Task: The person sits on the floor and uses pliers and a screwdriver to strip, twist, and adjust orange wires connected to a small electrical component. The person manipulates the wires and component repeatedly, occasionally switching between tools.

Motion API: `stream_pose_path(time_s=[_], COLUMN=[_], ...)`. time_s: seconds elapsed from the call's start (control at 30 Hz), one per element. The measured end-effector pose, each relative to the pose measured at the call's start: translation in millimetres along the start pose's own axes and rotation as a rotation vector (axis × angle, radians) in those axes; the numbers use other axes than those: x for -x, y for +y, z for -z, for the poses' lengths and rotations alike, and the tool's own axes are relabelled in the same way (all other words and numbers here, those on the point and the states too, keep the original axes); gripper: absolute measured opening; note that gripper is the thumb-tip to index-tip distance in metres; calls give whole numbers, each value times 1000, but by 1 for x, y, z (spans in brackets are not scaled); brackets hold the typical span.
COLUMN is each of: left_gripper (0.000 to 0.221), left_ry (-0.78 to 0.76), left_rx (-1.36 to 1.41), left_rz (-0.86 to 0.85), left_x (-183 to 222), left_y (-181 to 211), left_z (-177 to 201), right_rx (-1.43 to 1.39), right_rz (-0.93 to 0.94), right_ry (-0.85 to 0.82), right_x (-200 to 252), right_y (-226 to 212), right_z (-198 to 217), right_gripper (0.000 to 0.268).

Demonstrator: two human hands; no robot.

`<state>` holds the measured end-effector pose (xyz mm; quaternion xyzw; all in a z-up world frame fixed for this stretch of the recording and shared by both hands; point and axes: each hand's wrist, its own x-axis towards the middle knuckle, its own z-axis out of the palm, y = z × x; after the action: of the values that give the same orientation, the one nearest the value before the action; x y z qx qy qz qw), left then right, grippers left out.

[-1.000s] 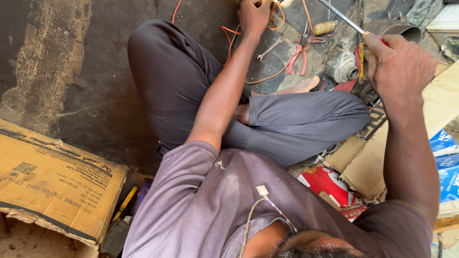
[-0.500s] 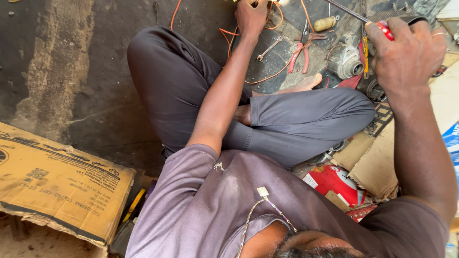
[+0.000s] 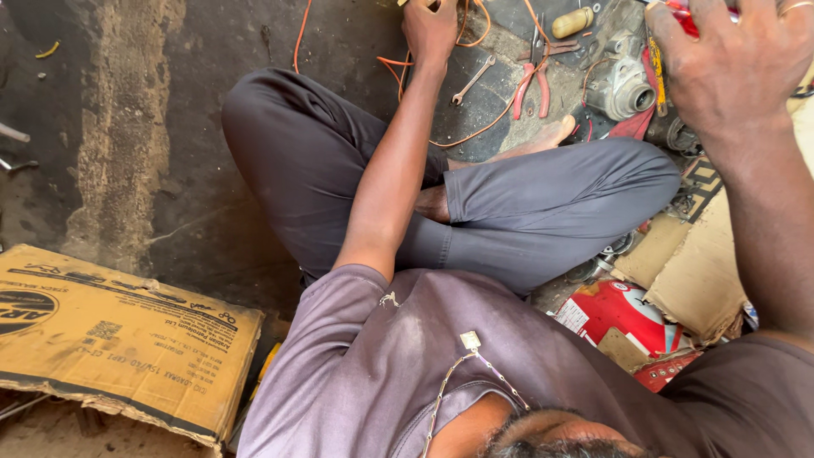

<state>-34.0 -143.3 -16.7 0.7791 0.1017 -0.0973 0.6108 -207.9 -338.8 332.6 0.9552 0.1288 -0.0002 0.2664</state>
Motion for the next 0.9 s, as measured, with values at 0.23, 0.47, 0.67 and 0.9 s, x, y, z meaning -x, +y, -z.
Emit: stream_pose_path(time_s=[0.23, 0.47, 0.67, 0.9], left_gripper=[33, 31, 32, 39], left_ry=[-22, -19, -5, -79], left_rx=[10, -32, 2, -200], left_rz=[12, 12, -12, -79], left_x=[1, 0, 0, -17], left_y=[-1, -1, 4, -6], left_z=[2, 1, 5, 15], right_rx=[-14, -21, -17, 0], right_rz=[17, 40, 55, 57], right_ry=[-53, -89, -119, -145], right_x=[5, 2, 4, 12], right_y=[4, 8, 10, 10], right_z=[4, 6, 10, 14], right_gripper=[33, 33, 34, 34])
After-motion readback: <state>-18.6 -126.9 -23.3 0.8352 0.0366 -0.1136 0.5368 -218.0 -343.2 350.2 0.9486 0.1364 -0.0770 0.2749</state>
